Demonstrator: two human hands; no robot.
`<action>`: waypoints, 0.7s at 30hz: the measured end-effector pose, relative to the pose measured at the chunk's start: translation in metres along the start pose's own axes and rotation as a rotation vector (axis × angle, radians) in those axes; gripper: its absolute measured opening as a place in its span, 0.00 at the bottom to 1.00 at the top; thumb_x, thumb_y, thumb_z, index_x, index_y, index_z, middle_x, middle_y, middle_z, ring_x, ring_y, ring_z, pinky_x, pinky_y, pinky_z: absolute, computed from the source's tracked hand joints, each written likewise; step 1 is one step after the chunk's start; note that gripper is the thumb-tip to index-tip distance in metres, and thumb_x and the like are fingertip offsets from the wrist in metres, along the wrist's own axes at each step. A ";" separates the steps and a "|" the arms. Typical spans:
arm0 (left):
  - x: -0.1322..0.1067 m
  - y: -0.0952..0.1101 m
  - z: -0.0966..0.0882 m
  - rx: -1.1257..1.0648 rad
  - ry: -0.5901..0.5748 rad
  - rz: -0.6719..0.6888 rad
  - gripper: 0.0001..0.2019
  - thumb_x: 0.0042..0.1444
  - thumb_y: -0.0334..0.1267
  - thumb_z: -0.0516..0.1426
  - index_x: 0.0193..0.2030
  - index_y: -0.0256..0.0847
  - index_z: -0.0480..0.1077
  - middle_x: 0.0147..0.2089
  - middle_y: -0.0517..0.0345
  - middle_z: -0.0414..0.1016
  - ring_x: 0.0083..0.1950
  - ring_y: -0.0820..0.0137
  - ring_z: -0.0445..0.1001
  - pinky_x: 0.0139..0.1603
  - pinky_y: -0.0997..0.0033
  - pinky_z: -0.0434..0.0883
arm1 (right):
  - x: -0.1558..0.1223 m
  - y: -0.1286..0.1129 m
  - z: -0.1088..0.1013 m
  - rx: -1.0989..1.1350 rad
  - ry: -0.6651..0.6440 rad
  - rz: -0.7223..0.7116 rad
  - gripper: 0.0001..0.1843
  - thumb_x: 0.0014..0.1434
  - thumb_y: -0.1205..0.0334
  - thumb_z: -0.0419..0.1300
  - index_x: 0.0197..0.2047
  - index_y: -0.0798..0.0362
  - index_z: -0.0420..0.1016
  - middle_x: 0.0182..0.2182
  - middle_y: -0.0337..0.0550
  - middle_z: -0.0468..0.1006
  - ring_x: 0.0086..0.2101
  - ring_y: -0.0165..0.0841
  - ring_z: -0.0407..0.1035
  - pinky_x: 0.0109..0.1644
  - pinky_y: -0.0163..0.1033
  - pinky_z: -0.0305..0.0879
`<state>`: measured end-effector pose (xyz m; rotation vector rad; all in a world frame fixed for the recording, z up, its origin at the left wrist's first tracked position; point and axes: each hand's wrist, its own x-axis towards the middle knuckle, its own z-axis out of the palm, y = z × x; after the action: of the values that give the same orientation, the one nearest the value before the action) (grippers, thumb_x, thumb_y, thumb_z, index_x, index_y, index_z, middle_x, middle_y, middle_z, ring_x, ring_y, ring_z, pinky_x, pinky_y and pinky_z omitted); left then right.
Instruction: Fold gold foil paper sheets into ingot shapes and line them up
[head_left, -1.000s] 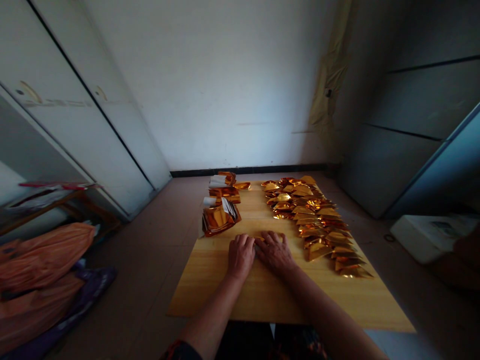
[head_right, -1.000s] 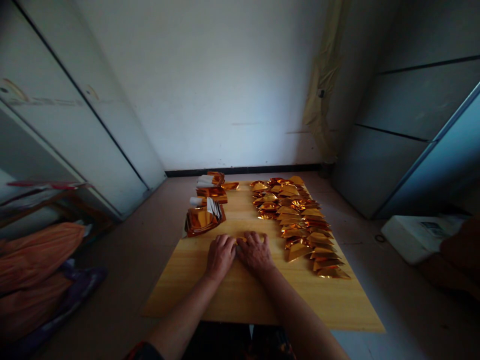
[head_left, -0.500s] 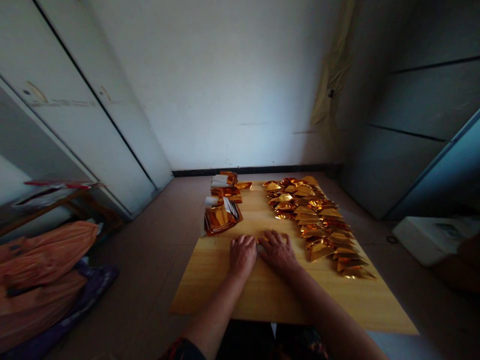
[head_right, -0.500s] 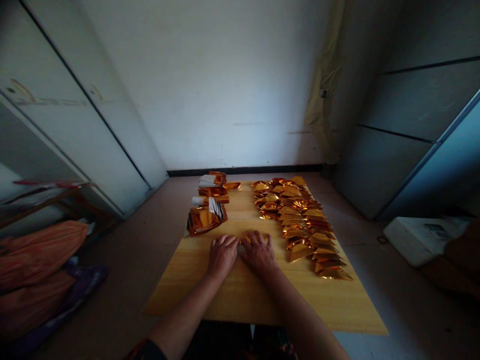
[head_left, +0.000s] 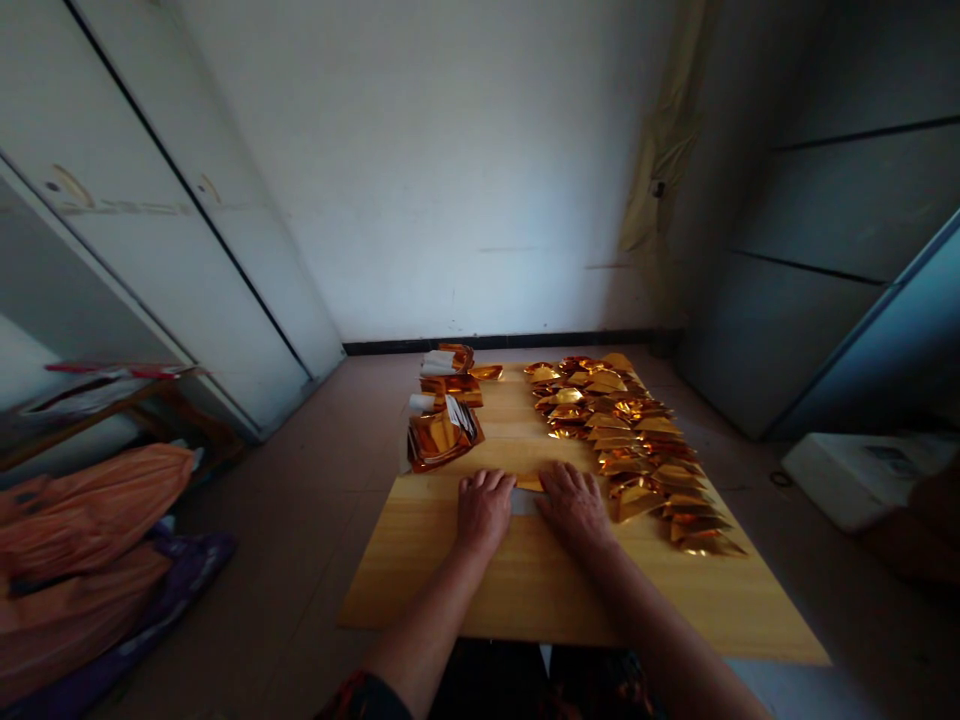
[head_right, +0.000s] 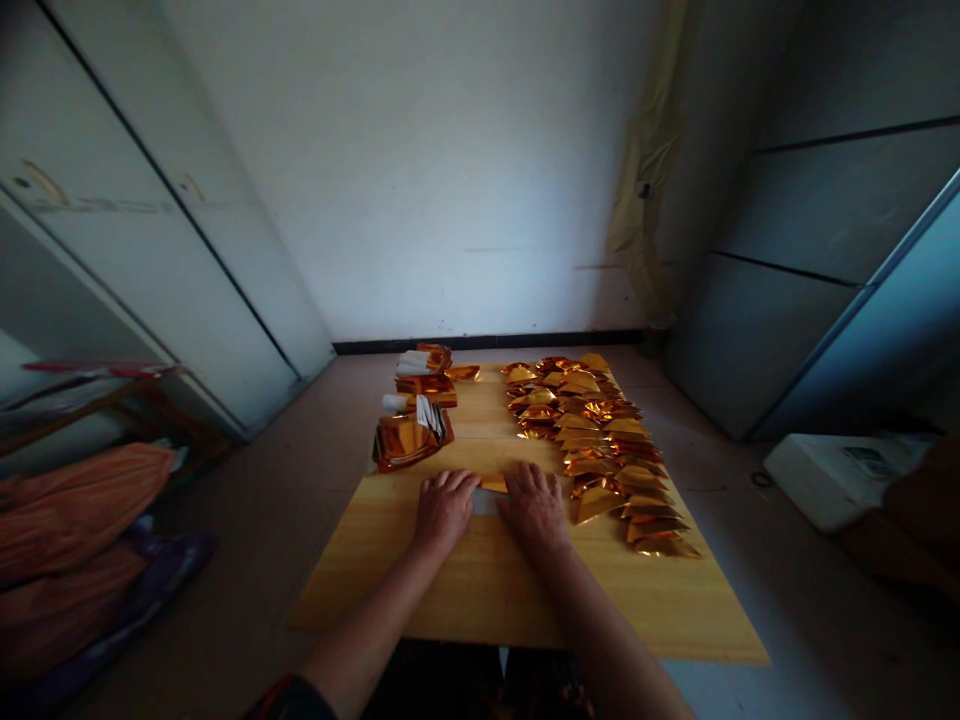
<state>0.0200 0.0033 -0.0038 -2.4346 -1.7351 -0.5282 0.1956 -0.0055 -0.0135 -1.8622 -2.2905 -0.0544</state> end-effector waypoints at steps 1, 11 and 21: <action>0.000 0.000 0.000 0.001 -0.012 0.002 0.13 0.60 0.35 0.51 0.49 0.52 0.71 0.49 0.57 0.74 0.48 0.63 0.67 0.44 0.61 0.62 | 0.000 0.000 0.001 -0.001 0.009 0.000 0.23 0.63 0.51 0.49 0.60 0.46 0.64 0.61 0.49 0.62 0.59 0.44 0.52 0.60 0.55 0.48; 0.001 -0.003 0.006 -0.035 -0.025 0.069 0.15 0.60 0.31 0.51 0.51 0.50 0.70 0.55 0.56 0.71 0.56 0.63 0.64 0.49 0.59 0.64 | -0.001 0.009 0.001 -0.006 0.151 0.001 0.22 0.62 0.55 0.52 0.58 0.49 0.67 0.59 0.51 0.65 0.56 0.44 0.57 0.56 0.50 0.54; 0.002 -0.006 0.012 -0.057 -0.002 0.114 0.17 0.57 0.27 0.51 0.51 0.44 0.71 0.53 0.53 0.73 0.53 0.65 0.68 0.54 0.63 0.68 | -0.013 -0.006 -0.018 0.086 0.101 -0.178 0.13 0.63 0.58 0.52 0.47 0.50 0.73 0.46 0.46 0.76 0.48 0.36 0.66 0.52 0.41 0.56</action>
<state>0.0174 0.0105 -0.0152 -2.5545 -1.5916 -0.5690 0.1944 -0.0225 0.0023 -1.5742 -2.3432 -0.0721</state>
